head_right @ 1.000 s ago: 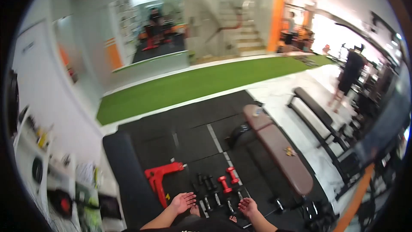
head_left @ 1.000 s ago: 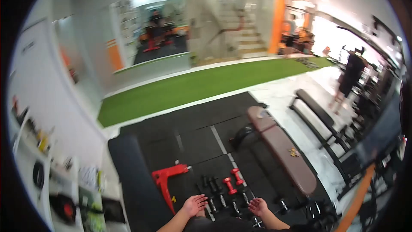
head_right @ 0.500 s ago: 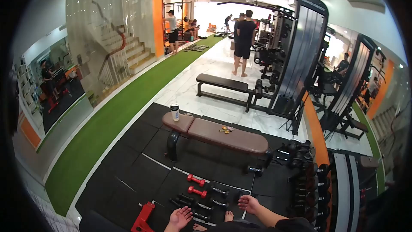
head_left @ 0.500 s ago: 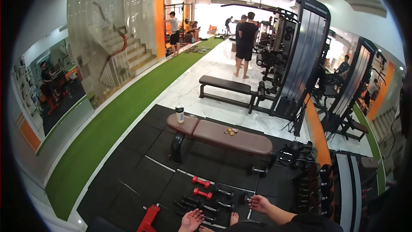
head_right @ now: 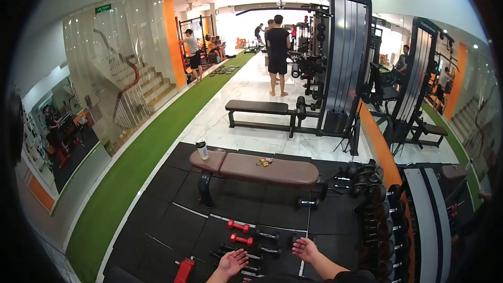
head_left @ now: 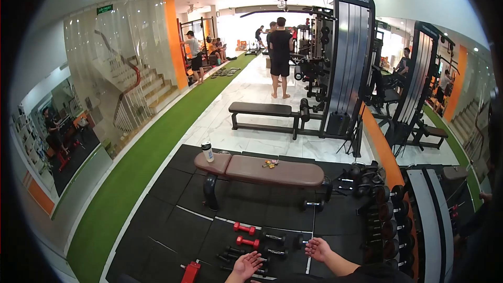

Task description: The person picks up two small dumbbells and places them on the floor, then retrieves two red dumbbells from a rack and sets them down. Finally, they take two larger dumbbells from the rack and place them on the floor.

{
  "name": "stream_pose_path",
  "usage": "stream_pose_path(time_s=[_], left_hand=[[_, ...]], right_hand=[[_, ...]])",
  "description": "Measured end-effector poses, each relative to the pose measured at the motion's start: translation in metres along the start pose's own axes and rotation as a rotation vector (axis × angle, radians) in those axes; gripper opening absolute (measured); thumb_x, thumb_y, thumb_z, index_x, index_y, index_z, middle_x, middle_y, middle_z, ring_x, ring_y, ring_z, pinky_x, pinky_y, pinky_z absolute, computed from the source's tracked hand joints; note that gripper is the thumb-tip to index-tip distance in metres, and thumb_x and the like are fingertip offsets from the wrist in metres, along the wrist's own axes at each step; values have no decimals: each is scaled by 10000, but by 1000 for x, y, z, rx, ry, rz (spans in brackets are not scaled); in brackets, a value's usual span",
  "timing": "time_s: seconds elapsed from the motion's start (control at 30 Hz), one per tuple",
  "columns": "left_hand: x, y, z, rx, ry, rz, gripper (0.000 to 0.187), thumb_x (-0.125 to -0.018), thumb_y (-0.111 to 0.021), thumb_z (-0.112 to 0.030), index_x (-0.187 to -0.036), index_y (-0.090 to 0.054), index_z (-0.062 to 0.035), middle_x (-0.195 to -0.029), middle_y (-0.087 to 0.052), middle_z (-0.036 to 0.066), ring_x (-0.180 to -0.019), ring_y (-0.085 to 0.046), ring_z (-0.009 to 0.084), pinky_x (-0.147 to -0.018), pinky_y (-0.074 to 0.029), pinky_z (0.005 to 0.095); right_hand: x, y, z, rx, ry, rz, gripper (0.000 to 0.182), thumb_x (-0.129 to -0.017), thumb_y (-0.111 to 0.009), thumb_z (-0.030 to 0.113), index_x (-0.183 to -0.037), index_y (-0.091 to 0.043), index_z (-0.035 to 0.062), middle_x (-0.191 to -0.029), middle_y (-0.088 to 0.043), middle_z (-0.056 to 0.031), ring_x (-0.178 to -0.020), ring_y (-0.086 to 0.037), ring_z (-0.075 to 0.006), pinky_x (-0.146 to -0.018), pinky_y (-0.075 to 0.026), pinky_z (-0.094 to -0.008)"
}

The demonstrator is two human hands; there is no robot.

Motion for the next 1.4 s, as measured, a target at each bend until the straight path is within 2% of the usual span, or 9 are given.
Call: stream_pose_path(time_s=[0.3, 0.33, 0.4, 0.47, 0.6, 0.63, 0.77, 0.93, 1.4], left_hand=[[31, -39, 83, 1, -20, -146, 417, -893, -448, -307, -1171, -578, -24, -1178, -612, 161, -1054, -575, 355, -975, -419, 528], [39, -62, 98, -72, -53, -112, 448, -884, -537, -318, -1246, -549, -55, -1228, -575, 107, -1047, -574, 303, -965, -439, 476], [25, -42, 118, -60, 22, -177, 406, -892, -457, -300, -1166, -580, -27, -1167, -619, 155, -1057, -580, 349, -977, -423, 519], [20, -41, 139, -87, 42, -169, 413, -885, -491, -302, -1192, -573, -38, -1175, -609, 121, -1024, -581, 324, -971, -428, 502], [8, -101, 165, -219, 99, -258, 410, -875, -522, -308, -1181, -587, -43, -1080, -637, 81, -915, -587, 309, -961, -438, 474], [-6, -91, 165, -237, 158, -261, 394, -895, -462, -288, -1169, -579, -30, -1157, -625, 149, -1057, -587, 337, -967, -432, 508], [-49, -117, 173, -352, 212, -209, 395, -925, -453, -272, -1224, -546, -31, -1173, -619, 138, -1028, -600, 307, -947, -458, 461], [-94, -154, 189, -544, 287, -183, 369, -930, -439, -272, -1169, -582, -30, -1155, -636, 147, -1039, -606, 312, -937, -460, 463], [-124, -177, 234, -631, 421, -219, 360, -931, -444, -267, -1184, -567, -44, -1142, -636, 102, -1005, -606, 270, -875, -488, 421]], right_hand=[[3, 98, 3, -139, -110, 74, 244, -896, -555, 326, -930, -634, 97, -882, -679, -90, -823, -647, -282, -760, -517, -457], [3, 111, 4, -143, -128, 67, 240, -897, -555, 323, -926, -636, 100, -883, -681, -91, -822, -648, -281, -757, -519, -456], [-1, 140, 11, -182, -136, 79, 239, -893, -559, 328, -917, -637, 103, -878, -682, -89, -814, -651, -281, -751, -520, -455], [-5, 168, 13, -216, -104, 114, 247, -899, -537, 327, -905, -624, 95, -851, -670, -98, -811, -639, -284, -773, -512, -472], [18, 220, 37, -321, 17, 50, 254, -888, -543, 344, -894, -621, 103, -845, -669, -92, -794, -634, -275, -761, -513, -459], [25, 235, 42, -344, 47, 19, 256, -883, -547, 345, -883, -624, 101, -839, -668, -89, -785, -632, -274, -747, -515, -453], [59, 298, 49, -461, 154, -104, 226, -865, -564, 338, -861, -629, 122, -855, -659, -71, -790, -619, -264, -756, -502, -456], [110, 360, 35, -615, 243, -294, 207, -832, -593, 343, -814, -616, 138, -808, -624, -44, -761, -591, -246, -742, -488, -441], [170, 425, -38, -761, 136, -534, 211, -853, -551, 336, -833, -576, 128, -822, -603, -54, -754, -572, -256, -740, -485, -450]])
Point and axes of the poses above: each hand's wrist, its own x-axis away from the middle knuckle, its own y-axis out of the back of the hand, z = x × y, the point moved 4 cm from there along -x, towards the middle knuckle
